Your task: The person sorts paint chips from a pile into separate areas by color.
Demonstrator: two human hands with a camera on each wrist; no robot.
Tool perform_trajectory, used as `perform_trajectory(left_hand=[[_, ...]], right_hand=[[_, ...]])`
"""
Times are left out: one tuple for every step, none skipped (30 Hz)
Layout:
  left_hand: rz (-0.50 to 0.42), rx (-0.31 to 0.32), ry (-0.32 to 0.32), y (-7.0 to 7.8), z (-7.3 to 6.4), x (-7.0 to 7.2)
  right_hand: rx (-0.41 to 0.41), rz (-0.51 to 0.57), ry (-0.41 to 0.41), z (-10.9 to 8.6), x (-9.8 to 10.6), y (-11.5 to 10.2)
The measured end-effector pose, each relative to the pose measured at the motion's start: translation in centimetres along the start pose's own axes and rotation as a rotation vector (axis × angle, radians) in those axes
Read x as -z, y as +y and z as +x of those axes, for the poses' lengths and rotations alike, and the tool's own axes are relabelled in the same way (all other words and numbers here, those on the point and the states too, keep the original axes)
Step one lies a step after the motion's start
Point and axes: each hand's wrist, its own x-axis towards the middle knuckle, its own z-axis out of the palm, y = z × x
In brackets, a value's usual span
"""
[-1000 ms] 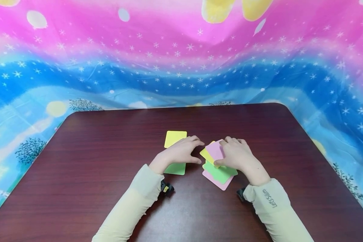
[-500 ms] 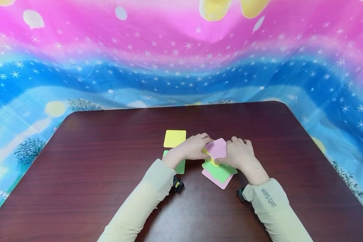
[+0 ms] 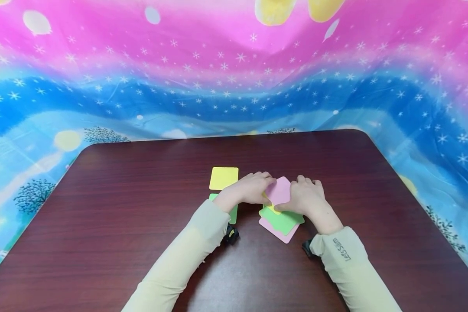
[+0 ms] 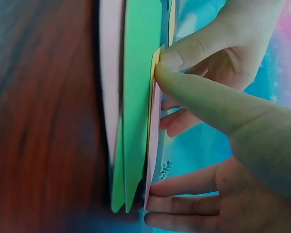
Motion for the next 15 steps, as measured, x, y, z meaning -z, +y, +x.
perform_trajectory(left_hand=[[-0.003, 0.002, -0.006, 0.02, 0.0, 0.03], [-0.002, 0.001, -0.007, 0.03, -0.01, 0.06], [-0.001, 0.0, -0.007, 0.03, -0.01, 0.09], [0.0, -0.001, -0.006, 0.03, 0.01, 0.1], [0.001, -0.001, -0.005, 0.04, 0.02, 0.09], [0.004, -0.003, -0.001, 0.05, 0.03, 0.08], [0.006, -0.005, 0.004, 0.07, 0.02, 0.06], [0.007, -0.006, 0.007, 0.09, 0.02, 0.05], [0.009, -0.009, 0.009, 0.11, 0.02, 0.04], [0.011, -0.012, 0.011, 0.13, 0.02, 0.02], [0.012, -0.016, 0.013, 0.15, 0.0, 0.01], [0.012, -0.019, 0.015, 0.17, -0.02, 0.01], [0.012, -0.021, 0.015, 0.18, -0.01, -0.04], [0.011, -0.023, 0.016, 0.18, -0.01, -0.06], [0.01, -0.025, 0.016, 0.17, -0.03, -0.09]], right_hand=[[0.004, 0.0, 0.005, 0.05, 0.0, 0.0], [0.009, 0.0, 0.01, 0.1, -0.01, -0.01], [0.013, 0.0, 0.015, 0.14, 0.0, -0.01], [0.018, 0.0, 0.02, 0.2, -0.02, 0.0], [0.024, 0.001, 0.025, 0.26, -0.04, 0.01], [0.03, 0.002, 0.031, 0.33, -0.07, 0.02], [0.039, 0.006, 0.035, 0.38, -0.09, 0.0], [0.045, 0.007, 0.037, 0.43, -0.12, 0.0], [0.053, 0.011, 0.04, 0.46, -0.13, -0.04], [0.06, 0.014, 0.042, 0.51, -0.17, -0.05], [0.065, 0.019, 0.043, 0.53, -0.19, -0.07], [0.07, 0.022, 0.046, 0.55, -0.22, -0.1], [0.075, 0.027, 0.048, 0.54, -0.23, -0.13], [0.076, 0.03, 0.052, 0.54, -0.25, -0.15], [0.079, 0.035, 0.056, 0.53, -0.27, -0.17]])
